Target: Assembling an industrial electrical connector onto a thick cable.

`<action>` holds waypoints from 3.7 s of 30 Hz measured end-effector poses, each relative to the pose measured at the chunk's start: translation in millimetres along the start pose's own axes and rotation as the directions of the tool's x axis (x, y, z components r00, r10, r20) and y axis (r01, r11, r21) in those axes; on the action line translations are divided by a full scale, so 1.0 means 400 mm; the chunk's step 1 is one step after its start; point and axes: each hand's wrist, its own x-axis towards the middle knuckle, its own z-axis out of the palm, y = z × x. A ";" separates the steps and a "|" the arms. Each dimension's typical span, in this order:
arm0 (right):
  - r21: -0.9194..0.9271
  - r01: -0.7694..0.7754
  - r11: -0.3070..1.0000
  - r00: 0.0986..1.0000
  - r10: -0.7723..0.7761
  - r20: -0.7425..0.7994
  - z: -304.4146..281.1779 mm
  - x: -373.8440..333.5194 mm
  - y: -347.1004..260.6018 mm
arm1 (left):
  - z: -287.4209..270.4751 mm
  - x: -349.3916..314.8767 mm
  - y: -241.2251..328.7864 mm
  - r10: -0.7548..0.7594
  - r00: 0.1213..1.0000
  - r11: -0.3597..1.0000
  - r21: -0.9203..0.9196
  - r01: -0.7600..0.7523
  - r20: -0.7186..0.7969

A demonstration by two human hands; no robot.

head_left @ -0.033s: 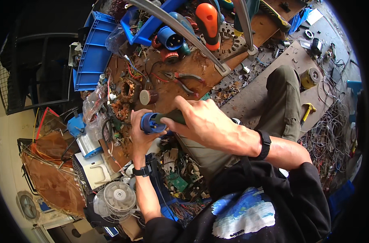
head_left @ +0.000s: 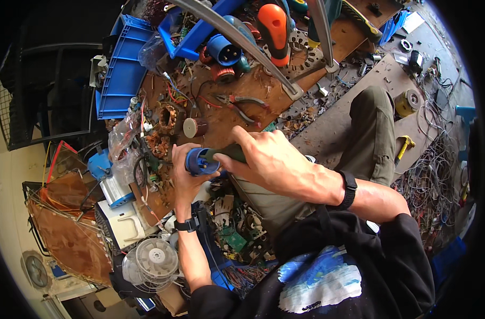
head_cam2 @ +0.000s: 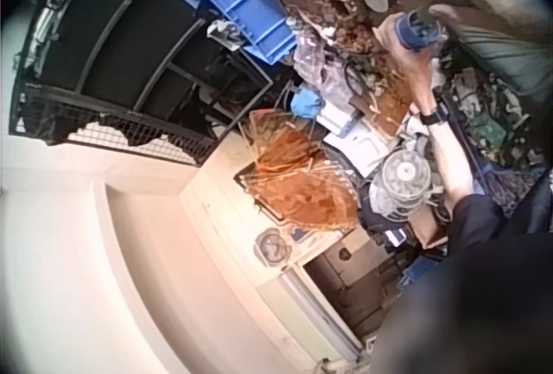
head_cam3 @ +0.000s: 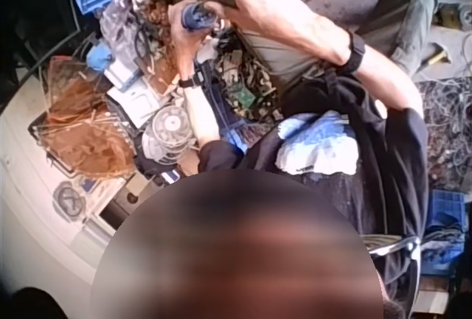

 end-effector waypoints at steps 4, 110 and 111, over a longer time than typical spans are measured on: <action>0.008 0.206 0.979 0.978 -0.206 -0.021 0.002 -0.004 0.021 | 0.008 0.006 0.000 0.008 1.000 1.000 0.009 -0.008 0.027; 0.086 -0.047 0.995 0.992 0.057 -0.116 0.024 -0.052 0.156 | 0.097 0.000 -0.054 0.165 0.946 0.982 0.133 -0.133 -0.278; -0.079 0.106 0.991 0.986 -0.115 -0.124 0.027 -0.053 0.159 | 0.096 0.000 -0.053 0.162 0.948 0.983 0.131 -0.130 -0.273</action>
